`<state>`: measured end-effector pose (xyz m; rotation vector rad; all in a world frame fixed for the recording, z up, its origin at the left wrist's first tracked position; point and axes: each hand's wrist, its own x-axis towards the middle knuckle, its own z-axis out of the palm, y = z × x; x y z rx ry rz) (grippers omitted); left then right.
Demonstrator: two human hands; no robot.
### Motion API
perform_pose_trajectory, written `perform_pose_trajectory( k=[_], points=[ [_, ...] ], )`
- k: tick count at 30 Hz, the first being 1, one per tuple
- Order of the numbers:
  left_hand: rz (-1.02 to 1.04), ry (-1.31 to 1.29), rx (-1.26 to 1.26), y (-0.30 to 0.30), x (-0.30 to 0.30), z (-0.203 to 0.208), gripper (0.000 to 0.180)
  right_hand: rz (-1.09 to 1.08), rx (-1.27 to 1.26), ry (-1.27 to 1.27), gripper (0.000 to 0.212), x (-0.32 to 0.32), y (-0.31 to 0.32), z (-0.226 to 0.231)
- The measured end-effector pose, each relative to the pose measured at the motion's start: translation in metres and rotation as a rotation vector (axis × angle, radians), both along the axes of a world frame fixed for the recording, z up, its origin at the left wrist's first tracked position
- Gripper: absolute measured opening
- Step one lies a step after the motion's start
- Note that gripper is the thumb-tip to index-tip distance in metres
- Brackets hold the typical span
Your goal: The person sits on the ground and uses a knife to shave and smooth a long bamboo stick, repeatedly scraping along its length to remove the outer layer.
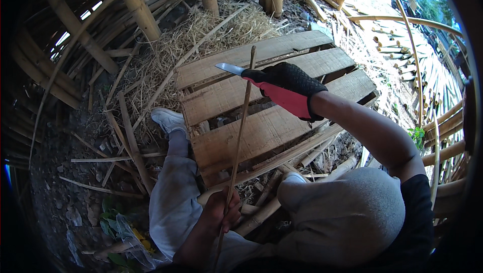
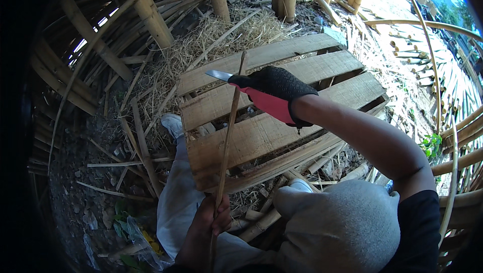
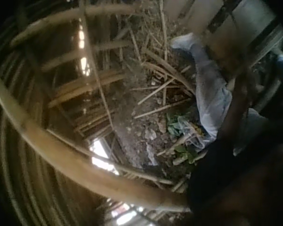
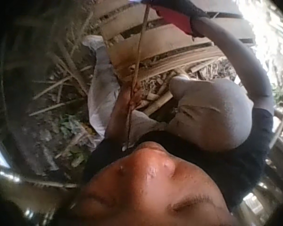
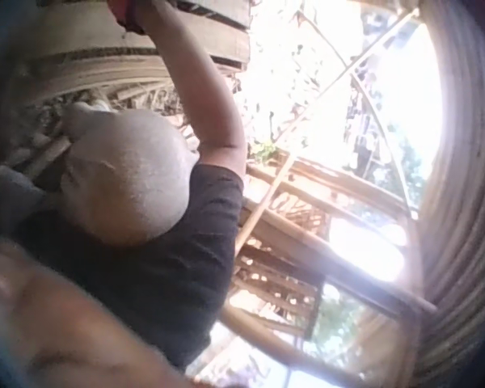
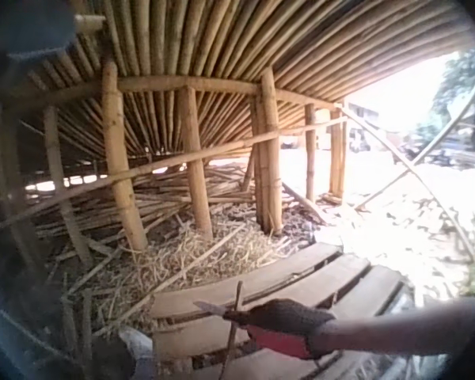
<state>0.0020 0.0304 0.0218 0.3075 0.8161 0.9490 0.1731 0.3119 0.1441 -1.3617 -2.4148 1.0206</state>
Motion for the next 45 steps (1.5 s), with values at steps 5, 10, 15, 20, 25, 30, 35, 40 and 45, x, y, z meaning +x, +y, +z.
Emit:
perform_pose_trajectory(
  k=[5,10,15,20,25,30,35,40,45],
  points=[
    [0.003,0.038,-0.012,0.000,0.001,0.004,0.040,-0.058,-0.060,-0.126,0.044,-0.001,-0.006,0.019],
    [0.054,0.090,-0.042,-0.001,0.007,0.007,0.048,0.099,0.098,-0.004,0.041,0.007,0.001,0.005],
    [0.046,0.099,-0.016,-0.001,0.007,0.003,0.051,0.163,0.220,-0.043,0.040,0.008,-0.013,-0.014],
    [0.023,0.006,0.014,0.002,0.003,0.001,0.051,0.032,0.149,-0.037,0.053,0.012,-0.002,-0.010],
    [0.038,0.091,-0.021,0.002,0.007,0.006,0.053,-0.108,-0.025,-0.096,0.044,0.007,0.006,0.013],
    [0.067,0.147,-0.039,-0.001,0.009,0.005,0.055,0.193,0.339,-0.079,0.046,0.000,-0.026,0.002],
    [0.062,0.267,-0.007,0.001,0.011,0.009,0.056,0.105,0.246,-0.052,0.049,0.002,-0.020,0.011],
    [0.062,0.202,-0.015,0.002,0.010,0.009,0.056,0.001,0.109,-0.073,0.048,0.001,-0.011,0.028],
    [0.052,0.159,-0.008,0.000,0.007,0.005,0.055,0.372,0.117,-0.185,0.043,-0.003,-0.034,-0.007]
  ],
)
